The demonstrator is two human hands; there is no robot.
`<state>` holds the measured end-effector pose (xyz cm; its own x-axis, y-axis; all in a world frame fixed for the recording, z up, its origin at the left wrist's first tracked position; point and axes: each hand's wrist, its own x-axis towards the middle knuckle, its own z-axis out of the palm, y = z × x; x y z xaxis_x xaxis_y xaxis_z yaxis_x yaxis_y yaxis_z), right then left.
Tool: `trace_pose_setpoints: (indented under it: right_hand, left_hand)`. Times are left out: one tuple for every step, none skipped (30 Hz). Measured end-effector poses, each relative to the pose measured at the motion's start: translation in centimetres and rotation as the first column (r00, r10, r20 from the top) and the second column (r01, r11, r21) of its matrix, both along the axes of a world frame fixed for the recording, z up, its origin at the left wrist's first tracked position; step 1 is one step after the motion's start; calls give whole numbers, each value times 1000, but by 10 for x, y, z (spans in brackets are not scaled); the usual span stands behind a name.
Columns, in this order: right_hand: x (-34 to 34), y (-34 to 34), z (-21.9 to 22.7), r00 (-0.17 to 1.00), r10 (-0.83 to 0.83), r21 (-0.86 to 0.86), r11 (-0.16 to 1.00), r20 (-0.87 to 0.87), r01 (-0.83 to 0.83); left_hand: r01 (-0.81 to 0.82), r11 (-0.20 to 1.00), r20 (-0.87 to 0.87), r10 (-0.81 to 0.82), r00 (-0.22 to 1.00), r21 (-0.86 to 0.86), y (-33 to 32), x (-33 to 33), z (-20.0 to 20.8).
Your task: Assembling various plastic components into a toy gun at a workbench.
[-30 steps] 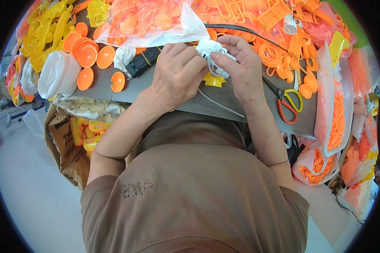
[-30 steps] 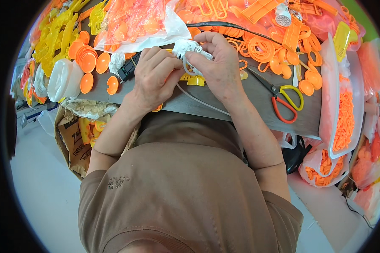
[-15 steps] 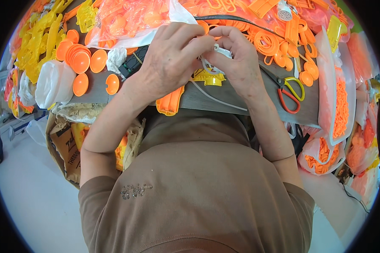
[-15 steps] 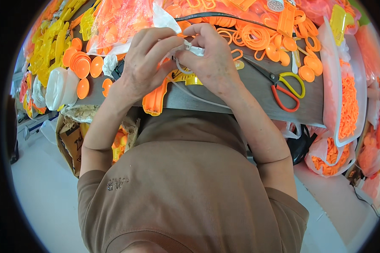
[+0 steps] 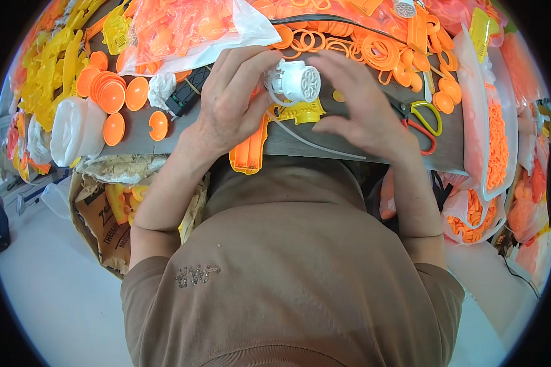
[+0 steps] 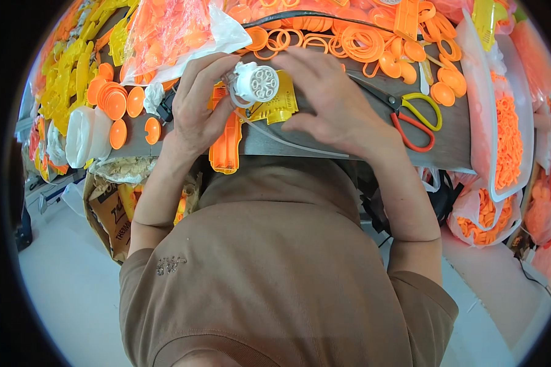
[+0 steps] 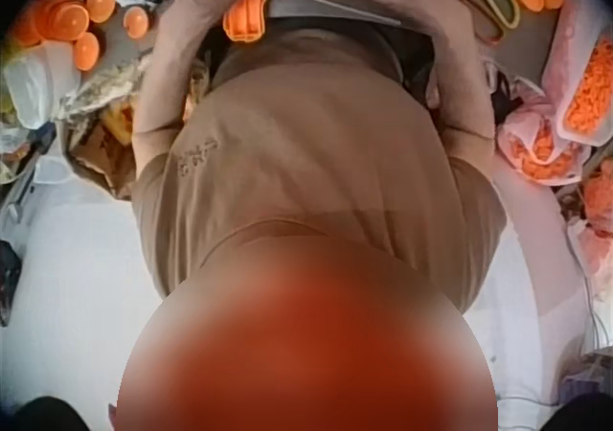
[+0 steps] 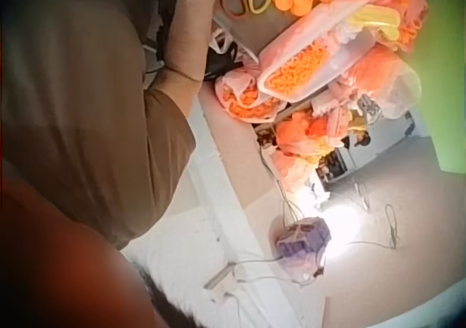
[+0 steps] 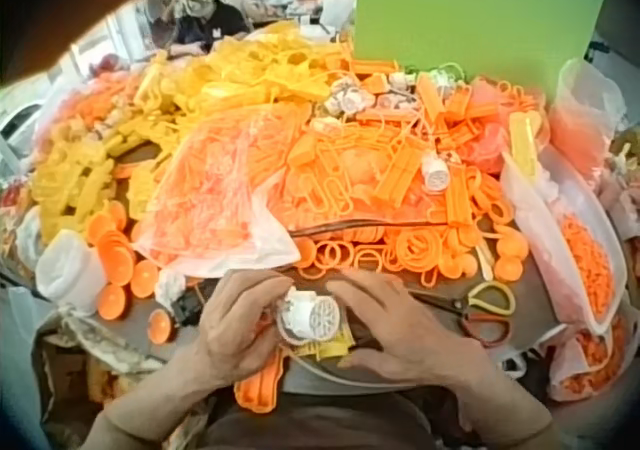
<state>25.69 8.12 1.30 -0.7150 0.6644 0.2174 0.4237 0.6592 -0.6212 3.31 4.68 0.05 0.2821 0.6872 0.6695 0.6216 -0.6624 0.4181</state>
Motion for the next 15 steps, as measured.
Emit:
trace_pose_setpoints:
  right_hand:
    - [-3, -2, -4, 1000, -4, 0, 1000, 1, 4]
    - [-5, -5, -9, 998, 28, 19, 999, 54, -29]
    - [-5, -6, -13, 992, 58, 37, 997, 108, -62]
    - [-6, -6, -16, 991, 65, 76, 994, 116, -74]
    - [-6, -4, -16, 991, 66, 78, 994, 113, -75]
    - [-6, -2, -16, 994, 93, 28, 995, 58, -95]
    - [-6, -1, -15, 993, 117, -23, 993, 2, -117]
    - [-7, 1, -12, 993, 117, -22, 993, 0, -117]
    - [-8, 3, -6, 991, 121, -22, 992, -48, -122]
    - [-10, 5, 0, 988, 122, -24, 992, -95, -125]
    - [-12, 7, 5, 988, 120, -25, 992, -95, -123]
    - [-16, 10, 9, 986, 106, 0, 994, -129, -107]
    - [-19, 12, 13, 981, 98, 27, 995, -165, -95]
    - [-21, 13, 14, 981, 102, 28, 995, -167, -98]
    - [-22, 14, 15, 978, 93, -13, 995, -189, -98]
  left_hand:
    - [-14, 1000, 25, 14, 1000, -6, -2, 1, -1]
    - [-28, 1000, 49, 28, 998, -12, -3, 2, -2]
    - [-24, 1000, 48, 25, 999, -12, -2, 3, -4]
    - [-18, 1000, 62, 18, 998, 9, -1, 3, -6]
    - [-12, 999, 77, 9, 997, 30, -1, 3, -7]
    - [-12, 999, 73, 10, 997, 32, 0, 1, -8]
    - [-9, 999, 74, 5, 997, 54, 0, 0, -9]
    - [-5, 997, 76, -1, 997, 76, 0, -1, -9]
    - [-4, 997, 73, -1, 997, 77, 0, -4, -6]
    - [-24, 989, -1, 24, 1000, 145, 1, -6, 0]
    - [-38, 976, -74, 55, 996, 213, 2, -7, 5]
    - [-27, 966, -106, 56, 993, 258, 3, -6, 7]
    - [-29, 965, -108, 59, 992, 260, 5, -6, 6]
    - [-8, 972, -89, 29, 996, 234, 8, -6, 3]
    - [14, 978, -69, 0, 998, 208, 9, -7, 2]
